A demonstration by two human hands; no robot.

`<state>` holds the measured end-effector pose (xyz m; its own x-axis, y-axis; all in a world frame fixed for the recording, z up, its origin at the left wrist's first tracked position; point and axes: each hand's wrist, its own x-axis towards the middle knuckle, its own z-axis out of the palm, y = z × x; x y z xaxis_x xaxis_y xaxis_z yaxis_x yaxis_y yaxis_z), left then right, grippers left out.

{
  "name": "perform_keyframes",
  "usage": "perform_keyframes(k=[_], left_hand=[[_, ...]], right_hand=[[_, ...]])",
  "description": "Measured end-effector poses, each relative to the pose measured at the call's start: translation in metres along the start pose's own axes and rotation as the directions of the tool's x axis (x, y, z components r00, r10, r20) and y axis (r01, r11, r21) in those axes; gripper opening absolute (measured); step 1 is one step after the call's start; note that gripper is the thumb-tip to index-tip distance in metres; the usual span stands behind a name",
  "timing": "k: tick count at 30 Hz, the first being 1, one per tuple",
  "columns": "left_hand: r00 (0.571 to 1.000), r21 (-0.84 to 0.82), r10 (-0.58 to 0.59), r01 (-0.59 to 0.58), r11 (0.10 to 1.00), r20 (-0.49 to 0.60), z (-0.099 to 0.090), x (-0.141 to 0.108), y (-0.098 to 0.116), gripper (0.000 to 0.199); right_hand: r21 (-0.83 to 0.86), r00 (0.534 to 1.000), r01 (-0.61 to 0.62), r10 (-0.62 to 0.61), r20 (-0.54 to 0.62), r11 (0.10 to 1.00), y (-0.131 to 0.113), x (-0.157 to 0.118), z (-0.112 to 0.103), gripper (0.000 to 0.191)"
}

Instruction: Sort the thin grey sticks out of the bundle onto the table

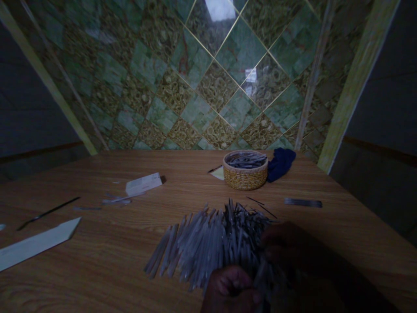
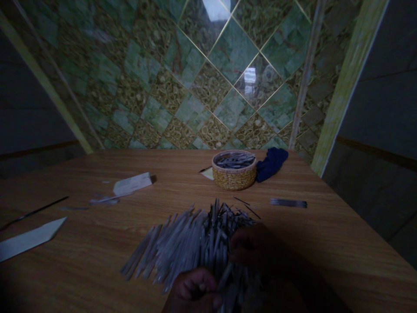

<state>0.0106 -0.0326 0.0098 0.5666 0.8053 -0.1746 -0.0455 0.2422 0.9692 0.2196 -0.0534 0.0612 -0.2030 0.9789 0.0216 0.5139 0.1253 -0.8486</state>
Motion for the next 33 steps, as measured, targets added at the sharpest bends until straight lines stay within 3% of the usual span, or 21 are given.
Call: perform_keyframes(k=[4, 11, 16, 19, 23, 26, 29, 33], left_hand=[[1.000, 0.027, -0.002, 0.003, 1.000, -0.015, -0.001, -0.001, 0.000, 0.040], [0.999, 0.074, 0.048, -0.046, 0.996, -0.020, 0.002, 0.001, -0.002, 0.036], [0.998, 0.087, 0.048, -0.044, 0.995, -0.038, 0.001, 0.001, 0.000, 0.033], [0.999, 0.123, 0.043, -0.040, 0.992, -0.025, 0.002, 0.001, 0.000, 0.025], [0.986, 0.235, 0.131, -0.105, 0.966, -0.101, 0.006, 0.000, -0.004, 0.017], [0.948, 0.421, 0.298, -0.225, 0.879, -0.116, 0.007, 0.001, -0.010, 0.018], [0.853, 0.594, 0.516, -0.375, 0.712, -0.080, 0.006, 0.003, -0.016, 0.018], [0.772, 0.683, 0.636, -0.453, 0.573, -0.022, 0.003, 0.006, -0.022, 0.021]], right_hand=[[0.044, 0.999, 0.038, -0.038, 0.000, 0.998, 0.004, 0.000, 0.001, 0.013], [-0.047, 0.999, -0.032, 0.033, 0.007, 0.998, 0.001, 0.003, 0.006, 0.033], [0.084, 1.000, -0.008, 0.007, 0.022, 0.996, 0.002, -0.001, 0.000, 0.013], [0.092, 0.999, 0.028, -0.031, 0.032, 0.995, 0.002, -0.001, 0.000, 0.015], [0.053, 1.000, -0.014, 0.015, -0.003, 0.998, 0.001, 0.001, 0.004, 0.015], [0.058, 0.997, -0.074, 0.075, -0.013, 0.996, 0.001, 0.002, 0.006, 0.012], [0.036, 0.995, -0.086, 0.087, -0.040, 0.996, 0.001, 0.003, 0.006, 0.012], [-0.037, 0.996, -0.026, 0.023, -0.082, 0.999, 0.004, 0.006, 0.006, 0.012]])
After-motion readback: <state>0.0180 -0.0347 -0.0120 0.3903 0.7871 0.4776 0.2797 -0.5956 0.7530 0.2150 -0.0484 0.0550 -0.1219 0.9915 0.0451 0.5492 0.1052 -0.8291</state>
